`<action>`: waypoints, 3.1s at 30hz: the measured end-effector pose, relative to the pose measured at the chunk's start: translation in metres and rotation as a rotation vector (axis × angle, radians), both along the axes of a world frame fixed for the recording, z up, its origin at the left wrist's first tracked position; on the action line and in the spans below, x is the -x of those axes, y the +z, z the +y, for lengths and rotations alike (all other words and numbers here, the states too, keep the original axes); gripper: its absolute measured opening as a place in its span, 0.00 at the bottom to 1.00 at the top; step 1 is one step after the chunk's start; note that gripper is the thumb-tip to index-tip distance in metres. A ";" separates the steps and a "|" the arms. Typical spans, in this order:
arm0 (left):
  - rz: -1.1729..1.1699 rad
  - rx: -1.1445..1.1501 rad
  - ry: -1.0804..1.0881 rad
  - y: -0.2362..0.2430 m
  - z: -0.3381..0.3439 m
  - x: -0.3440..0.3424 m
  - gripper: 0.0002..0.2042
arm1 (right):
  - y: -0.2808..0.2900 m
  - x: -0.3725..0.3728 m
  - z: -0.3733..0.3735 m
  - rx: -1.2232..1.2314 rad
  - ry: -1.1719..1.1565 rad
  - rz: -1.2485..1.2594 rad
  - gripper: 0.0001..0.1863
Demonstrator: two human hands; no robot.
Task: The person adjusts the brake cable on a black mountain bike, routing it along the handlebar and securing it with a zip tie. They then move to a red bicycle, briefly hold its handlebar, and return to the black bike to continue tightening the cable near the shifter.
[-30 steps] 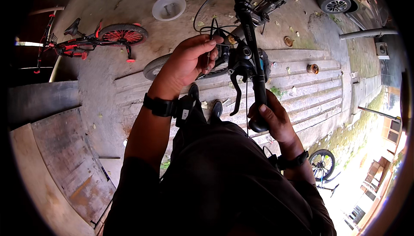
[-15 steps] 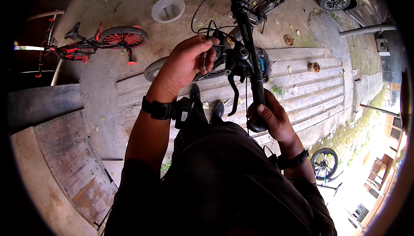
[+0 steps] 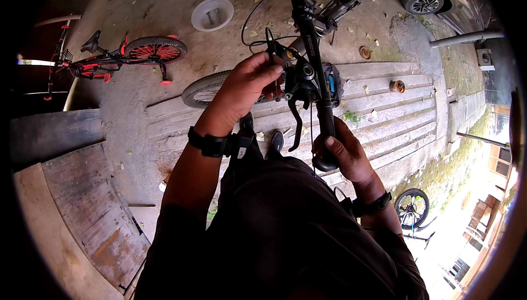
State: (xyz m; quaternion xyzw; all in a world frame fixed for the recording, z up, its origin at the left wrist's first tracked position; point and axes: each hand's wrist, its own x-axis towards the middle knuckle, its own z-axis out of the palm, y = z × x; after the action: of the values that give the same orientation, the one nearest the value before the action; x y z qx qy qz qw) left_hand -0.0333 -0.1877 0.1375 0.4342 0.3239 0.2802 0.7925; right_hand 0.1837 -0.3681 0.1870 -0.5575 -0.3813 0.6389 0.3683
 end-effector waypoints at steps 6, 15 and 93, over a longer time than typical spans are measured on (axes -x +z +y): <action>0.005 0.008 0.013 0.000 0.001 -0.004 0.09 | -0.005 -0.002 -0.002 -0.026 0.008 -0.012 0.38; 0.006 0.066 0.004 0.002 0.008 -0.004 0.10 | -0.003 -0.003 0.000 -0.027 0.005 0.009 0.37; 0.061 -0.009 -0.405 0.037 0.051 0.007 0.26 | 0.004 0.010 0.030 0.051 -0.082 -0.255 0.25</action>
State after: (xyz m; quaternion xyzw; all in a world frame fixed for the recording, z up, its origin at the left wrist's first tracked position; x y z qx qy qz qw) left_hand -0.0406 -0.1365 0.1740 0.5025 0.2526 0.1032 0.8204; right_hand 0.1732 -0.3380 0.1908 -0.6583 -0.3856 0.5569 0.3283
